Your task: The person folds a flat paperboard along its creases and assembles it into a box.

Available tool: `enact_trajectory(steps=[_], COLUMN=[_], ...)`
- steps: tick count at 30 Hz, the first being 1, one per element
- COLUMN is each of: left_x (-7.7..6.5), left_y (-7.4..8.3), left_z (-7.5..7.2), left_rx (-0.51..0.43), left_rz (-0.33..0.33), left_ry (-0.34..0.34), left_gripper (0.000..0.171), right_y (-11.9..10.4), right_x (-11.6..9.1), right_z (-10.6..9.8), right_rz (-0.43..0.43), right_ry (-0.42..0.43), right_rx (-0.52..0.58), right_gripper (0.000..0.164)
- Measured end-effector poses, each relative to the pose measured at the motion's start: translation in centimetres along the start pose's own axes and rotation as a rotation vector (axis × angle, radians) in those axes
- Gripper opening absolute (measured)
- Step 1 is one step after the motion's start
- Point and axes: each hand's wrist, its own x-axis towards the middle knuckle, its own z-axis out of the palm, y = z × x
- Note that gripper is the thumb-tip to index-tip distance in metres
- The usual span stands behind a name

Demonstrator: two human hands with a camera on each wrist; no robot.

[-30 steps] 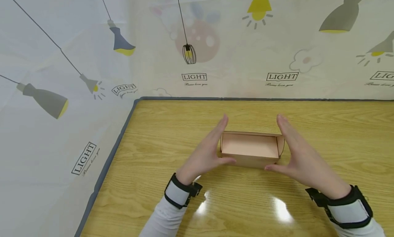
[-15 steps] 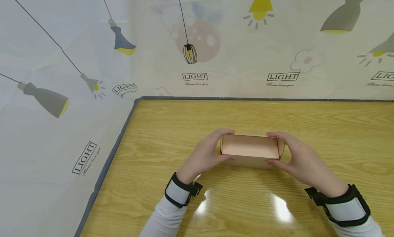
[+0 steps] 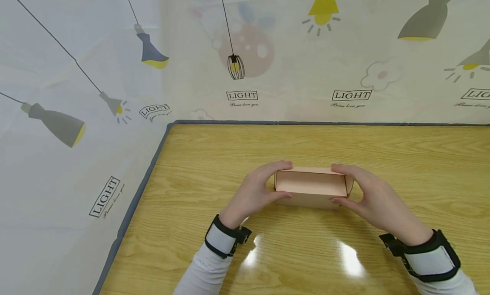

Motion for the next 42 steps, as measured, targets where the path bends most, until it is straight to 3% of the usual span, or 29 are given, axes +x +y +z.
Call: enact_trajectory(steps=[10,15,29,32,39,42], left_x=[0.0,0.0,-0.2,-0.3,-0.9,-1.2], left_y=[-0.2,-0.3,-0.2,-0.1,-0.4,-0.4], left_z=[0.0,0.1,0.1,0.2,0.8,1.1], left_rx=[0.013,0.028,0.118,0.187,0.426,0.491], left_rz=[0.069,0.093,0.150,0.170,0.287,0.299], left_ry=[0.043,0.046,0.045,0.046,0.093,0.106], left_gripper=[0.062,0.061,0.054,0.053,0.048,0.047], right_y=[0.2,0.2,0.1,0.1,0.3,0.4], right_x=[-0.2,-0.4,-1.2,-1.4,-1.9,-1.9], right_z=[0.2,0.3,1.1,1.3,1.8,2.0], right_rz=[-0.043,-0.051,-0.079,-0.088,-0.154,-0.185], right_ry=[0.032,0.044,0.135,0.147,0.203,0.226], right_rx=[-0.023,-0.031,-0.036,-0.054,-0.162,-0.202], right_gripper=[0.082,0.062,0.066,0.065,0.064,0.064])
